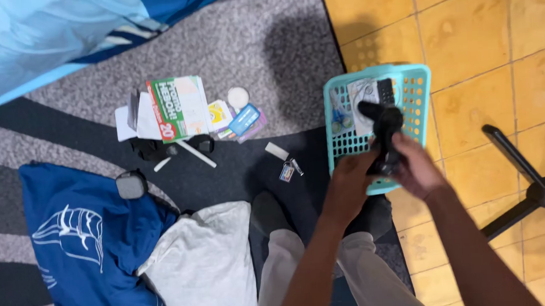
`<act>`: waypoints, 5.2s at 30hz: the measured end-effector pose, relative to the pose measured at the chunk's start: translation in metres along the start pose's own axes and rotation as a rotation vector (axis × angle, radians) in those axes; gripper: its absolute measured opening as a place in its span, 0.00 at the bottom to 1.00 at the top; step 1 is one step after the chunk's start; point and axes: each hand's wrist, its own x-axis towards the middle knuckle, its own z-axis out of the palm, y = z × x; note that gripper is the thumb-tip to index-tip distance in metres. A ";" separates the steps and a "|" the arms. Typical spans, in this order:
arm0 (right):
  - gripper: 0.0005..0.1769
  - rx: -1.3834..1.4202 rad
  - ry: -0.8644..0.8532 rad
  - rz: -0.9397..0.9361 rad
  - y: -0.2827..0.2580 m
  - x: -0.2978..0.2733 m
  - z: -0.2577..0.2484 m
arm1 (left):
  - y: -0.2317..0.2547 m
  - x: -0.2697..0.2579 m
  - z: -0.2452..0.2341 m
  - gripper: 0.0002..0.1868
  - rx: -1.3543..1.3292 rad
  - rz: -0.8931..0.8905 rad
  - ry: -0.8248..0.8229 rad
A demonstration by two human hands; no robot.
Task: Picking up various small items and electronics from the floor and desk, placing them in a basket, and then carrying a thin mattress away.
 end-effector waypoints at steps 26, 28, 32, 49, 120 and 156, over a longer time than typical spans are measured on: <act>0.12 -1.327 0.165 -0.655 0.121 0.043 0.113 | -0.170 0.011 -0.103 0.34 0.950 -0.156 -0.037; 0.17 -1.354 0.209 -0.541 0.140 0.052 0.110 | -0.179 0.013 -0.096 0.29 0.922 -0.140 -0.028; 0.23 -1.306 0.292 -0.348 0.161 0.085 0.119 | -0.208 0.011 -0.108 0.18 0.999 -0.026 -0.063; 0.24 -1.434 0.161 -0.612 0.200 0.092 0.116 | -0.195 -0.022 -0.114 0.02 0.280 -0.400 0.380; 0.08 -0.972 0.411 -0.874 0.083 0.052 0.087 | -0.166 0.059 -0.142 0.36 0.868 -0.361 0.234; 0.15 -0.511 0.730 -0.533 0.093 0.081 0.040 | -0.155 0.131 -0.165 0.41 0.572 -0.312 0.322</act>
